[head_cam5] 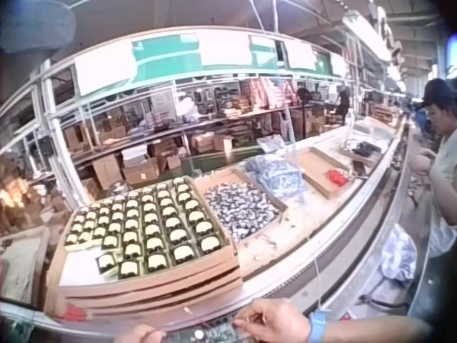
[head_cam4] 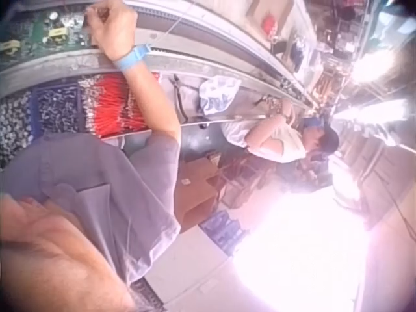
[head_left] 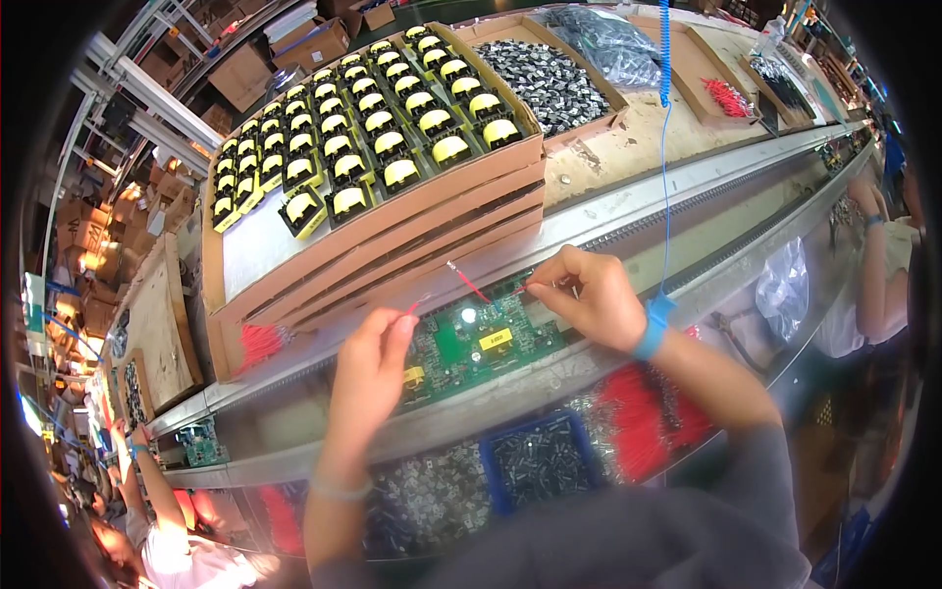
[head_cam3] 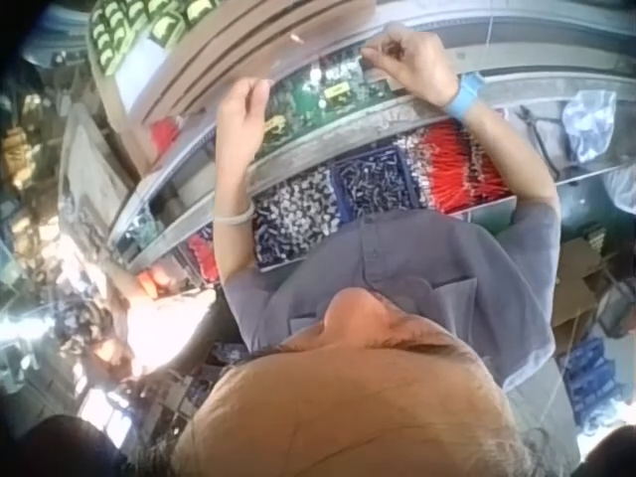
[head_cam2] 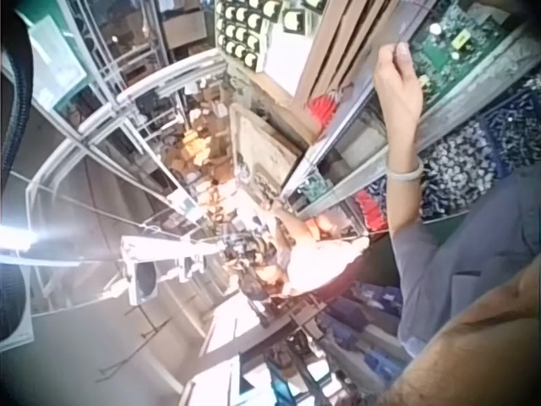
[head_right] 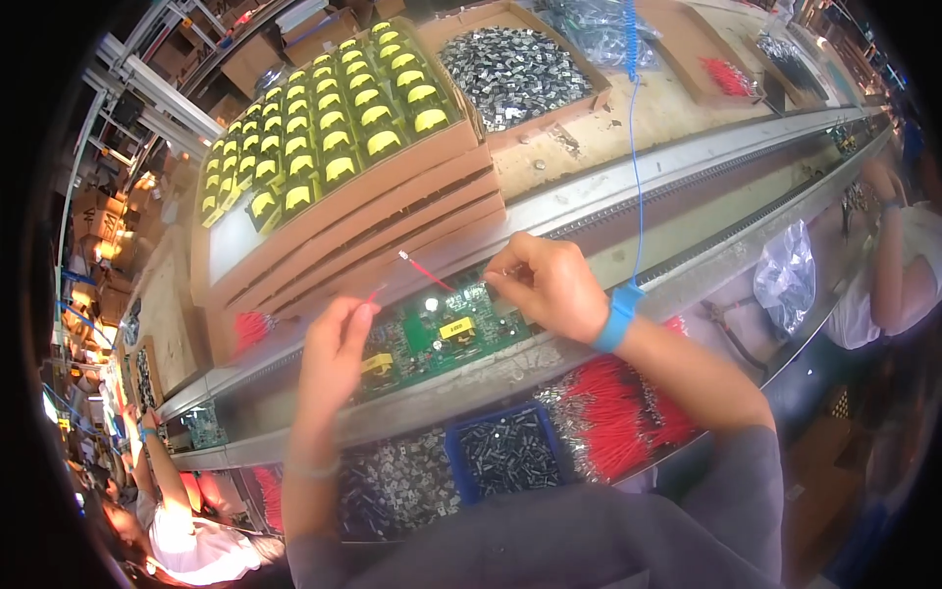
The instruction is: The person assembles circuit boards on a conveyor line by inserting electronic components, transformers, and wire leads into each board by hand and sliding the board along the track.
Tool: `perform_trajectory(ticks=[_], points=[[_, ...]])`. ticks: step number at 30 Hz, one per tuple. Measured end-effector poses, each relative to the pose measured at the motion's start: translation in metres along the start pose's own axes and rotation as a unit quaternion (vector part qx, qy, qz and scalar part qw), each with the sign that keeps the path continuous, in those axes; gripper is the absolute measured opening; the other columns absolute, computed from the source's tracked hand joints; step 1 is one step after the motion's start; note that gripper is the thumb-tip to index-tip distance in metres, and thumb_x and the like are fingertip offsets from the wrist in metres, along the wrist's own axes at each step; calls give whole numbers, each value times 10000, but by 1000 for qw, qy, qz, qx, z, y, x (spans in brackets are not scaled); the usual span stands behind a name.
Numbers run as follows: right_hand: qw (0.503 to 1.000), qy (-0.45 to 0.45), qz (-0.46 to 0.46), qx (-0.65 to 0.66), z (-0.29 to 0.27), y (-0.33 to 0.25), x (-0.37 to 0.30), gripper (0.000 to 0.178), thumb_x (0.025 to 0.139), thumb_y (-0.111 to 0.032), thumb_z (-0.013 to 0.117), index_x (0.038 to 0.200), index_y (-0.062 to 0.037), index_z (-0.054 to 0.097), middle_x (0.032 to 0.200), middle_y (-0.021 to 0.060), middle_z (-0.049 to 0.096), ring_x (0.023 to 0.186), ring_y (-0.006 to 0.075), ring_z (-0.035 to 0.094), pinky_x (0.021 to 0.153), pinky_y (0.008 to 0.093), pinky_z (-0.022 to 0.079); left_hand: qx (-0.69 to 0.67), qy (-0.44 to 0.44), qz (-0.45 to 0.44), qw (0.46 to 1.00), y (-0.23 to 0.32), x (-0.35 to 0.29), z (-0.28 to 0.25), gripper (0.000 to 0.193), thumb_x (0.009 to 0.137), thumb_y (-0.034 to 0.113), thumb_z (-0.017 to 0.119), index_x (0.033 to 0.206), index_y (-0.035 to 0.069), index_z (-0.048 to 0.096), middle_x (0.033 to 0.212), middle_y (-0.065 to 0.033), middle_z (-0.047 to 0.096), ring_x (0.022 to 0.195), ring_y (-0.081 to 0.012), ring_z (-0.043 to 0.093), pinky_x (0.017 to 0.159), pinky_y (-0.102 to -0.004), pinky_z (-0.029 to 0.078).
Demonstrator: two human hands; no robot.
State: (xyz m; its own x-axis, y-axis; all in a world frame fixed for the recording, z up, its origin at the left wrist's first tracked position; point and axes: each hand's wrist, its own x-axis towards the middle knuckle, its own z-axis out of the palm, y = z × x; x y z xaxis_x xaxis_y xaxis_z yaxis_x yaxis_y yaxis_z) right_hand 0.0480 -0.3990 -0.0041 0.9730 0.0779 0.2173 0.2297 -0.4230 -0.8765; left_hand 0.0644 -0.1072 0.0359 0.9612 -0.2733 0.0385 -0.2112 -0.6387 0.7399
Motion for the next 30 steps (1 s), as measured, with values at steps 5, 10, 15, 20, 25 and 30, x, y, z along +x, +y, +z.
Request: perform_trajectory(ticks=[5, 10, 15, 20, 25, 30], points=[[1000, -11, 7, -5, 3, -5, 2, 105, 900, -44, 754, 945, 18, 682, 917, 88, 755, 745, 88, 644, 669, 257, 534, -145, 31, -95, 984, -14, -25, -21, 284, 1085, 256, 511, 1127, 20, 664, 701, -8, 525, 629, -110, 471, 605, -287, 419], [1000, 9, -5, -4, 4, 2, 0, 106, 900, -34, 753, 945, 21, 674, 922, 90, 754, 751, 91, 648, 678, 260, 540, -364, 47, -136, 920, -28, -47, -26, 272, 1089, 237, 509, 1219, 20, 608, 743, 54, 431, 635, -52, 397, 596, -232, 367], [1000, 17, -18, -17, 4, 3, 1, 108, 904, -37, 752, 941, 22, 670, 919, 96, 752, 755, 99, 655, 685, 267, 546, -357, 106, -104, 922, -28, -63, -26, 251, 1081, 222, 526, 1214, 28, 614, 810, 24, 503, 731, -69, 471, 688, -238, 426], [998, 17, -33, -59, 2, 2, 0, 117, 895, -44, 757, 936, 18, 667, 888, 104, 741, 722, 127, 669, 657, 274, 545, -299, 156, -107, 935, -33, -70, -26, 214, 1063, 188, 555, 1193, 34, 628, 918, 0, 593, 837, -81, 539, 776, -242, 462], [994, 22, -70, -84, 0, 1, -3, 118, 882, -37, 762, 934, 7, 666, 864, 108, 731, 701, 153, 676, 633, 282, 543, -262, 176, -79, 946, -35, -67, -25, 172, 1011, 108, 633, 1152, 11, 641, 1041, -60, 683, 934, -104, 616, 848, -256, 494], [990, 11, -107, -94, 8, -3, 5, 127, 871, -46, 768, 926, -1, 662, 856, 119, 722, 699, 197, 696, 628, 307, 549, -239, 190, -51, 951, -42, -57, -19, 142, 956, 38, 694, 1088, -7, 665, 1031, -68, 696, 936, -122, 641, 860, -266, 509]])
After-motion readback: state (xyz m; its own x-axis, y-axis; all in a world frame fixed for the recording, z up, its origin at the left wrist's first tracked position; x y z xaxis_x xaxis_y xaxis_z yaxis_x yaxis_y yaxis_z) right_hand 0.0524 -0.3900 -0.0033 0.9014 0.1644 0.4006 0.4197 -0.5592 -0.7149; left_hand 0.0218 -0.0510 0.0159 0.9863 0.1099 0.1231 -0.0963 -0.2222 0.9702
